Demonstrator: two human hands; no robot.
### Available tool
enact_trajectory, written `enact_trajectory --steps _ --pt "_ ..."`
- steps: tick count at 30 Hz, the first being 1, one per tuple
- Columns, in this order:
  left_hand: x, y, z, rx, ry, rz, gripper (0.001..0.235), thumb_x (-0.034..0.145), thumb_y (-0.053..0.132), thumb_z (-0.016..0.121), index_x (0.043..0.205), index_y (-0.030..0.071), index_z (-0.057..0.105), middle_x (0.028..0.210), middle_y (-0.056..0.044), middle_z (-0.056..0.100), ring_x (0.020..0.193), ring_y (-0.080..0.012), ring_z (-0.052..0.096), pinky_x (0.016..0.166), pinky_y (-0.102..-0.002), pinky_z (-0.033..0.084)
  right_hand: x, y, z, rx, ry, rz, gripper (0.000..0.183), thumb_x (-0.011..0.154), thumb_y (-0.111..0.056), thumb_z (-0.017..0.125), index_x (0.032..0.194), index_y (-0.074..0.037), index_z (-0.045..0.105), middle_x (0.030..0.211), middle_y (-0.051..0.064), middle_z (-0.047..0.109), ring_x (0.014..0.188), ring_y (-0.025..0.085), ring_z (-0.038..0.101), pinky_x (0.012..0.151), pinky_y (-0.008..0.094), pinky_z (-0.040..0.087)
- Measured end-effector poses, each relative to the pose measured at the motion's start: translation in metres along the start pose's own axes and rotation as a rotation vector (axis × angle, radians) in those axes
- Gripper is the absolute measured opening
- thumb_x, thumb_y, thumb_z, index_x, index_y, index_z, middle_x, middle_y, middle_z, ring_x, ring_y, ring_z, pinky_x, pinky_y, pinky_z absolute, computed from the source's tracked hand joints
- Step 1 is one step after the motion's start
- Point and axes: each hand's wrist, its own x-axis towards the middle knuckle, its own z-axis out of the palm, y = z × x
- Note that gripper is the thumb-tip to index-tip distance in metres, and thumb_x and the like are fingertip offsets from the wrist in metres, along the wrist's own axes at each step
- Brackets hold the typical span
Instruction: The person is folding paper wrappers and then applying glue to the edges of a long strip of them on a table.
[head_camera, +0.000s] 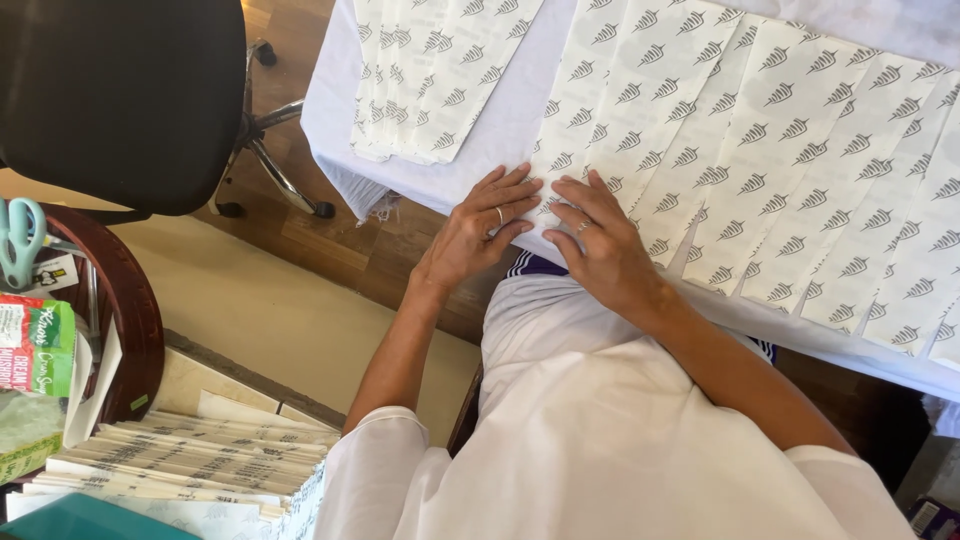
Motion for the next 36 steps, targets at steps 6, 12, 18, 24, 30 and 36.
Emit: enact_trajectory --steps 6,12,18,24,30,36 --pt "0.000 -0.006 0.000 -0.036 0.028 0.016 0.019 0.090 0.006 0.080 0.109 -0.001 0.078 0.122 -0.017 0.074 0.127 -0.0391 0.062 0.114 -0.051 0.045 -0.002 0.002 0.010 -0.124 -0.019 -0.048 0.021 0.089 -0.010 0.084 0.098 0.007 0.074 0.119 0.020 0.070 0.118 0.037 0.068 0.114 0.054 0.047" --pt "-0.003 -0.009 0.003 -0.022 0.061 0.023 0.014 0.091 0.006 0.080 0.103 0.001 0.080 0.118 -0.015 0.075 0.123 -0.0374 0.065 0.110 -0.050 0.049 0.001 -0.003 0.005 -0.143 -0.028 -0.060 0.014 0.092 -0.008 0.081 0.095 0.005 0.075 0.116 0.019 0.071 0.116 0.037 0.070 0.112 0.056 0.048" --pt "-0.005 -0.009 0.018 -0.059 0.174 -0.128 0.008 0.088 0.006 0.081 0.096 0.004 0.081 0.112 -0.011 0.078 0.121 -0.0324 0.067 0.112 -0.045 0.046 0.004 0.000 0.009 -0.040 -0.006 0.085 0.009 0.090 0.000 0.080 0.090 0.006 0.073 0.115 0.016 0.069 0.117 0.035 0.068 0.117 0.059 0.037" --pt "-0.001 -0.003 0.024 -0.117 0.218 -0.291 0.015 0.085 0.000 0.080 0.100 0.004 0.080 0.108 -0.008 0.078 0.122 -0.0304 0.066 0.114 -0.045 0.043 0.003 0.007 0.010 0.096 -0.018 0.208 0.010 0.087 0.006 0.081 0.086 0.007 0.071 0.114 0.016 0.069 0.116 0.038 0.068 0.120 0.059 0.032" --pt "-0.002 -0.013 0.016 -0.065 0.198 -0.284 0.030 0.091 -0.014 0.063 0.101 0.008 0.081 0.102 -0.004 0.078 0.115 -0.0246 0.070 0.110 -0.038 0.047 0.006 0.005 0.007 0.118 -0.062 0.266 0.010 0.086 0.009 0.079 0.087 0.005 0.071 0.114 0.016 0.069 0.117 0.038 0.068 0.124 0.056 0.027" --pt "0.007 -0.087 0.000 0.791 0.259 -0.245 0.060 0.105 0.029 0.073 0.151 0.004 0.044 0.159 -0.018 0.043 0.151 -0.0357 0.036 0.125 -0.054 0.032 0.000 0.004 0.012 0.207 0.012 0.242 0.009 0.091 0.013 0.070 0.089 0.004 0.067 0.118 0.010 0.064 0.100 0.024 0.068 0.129 0.057 0.027"
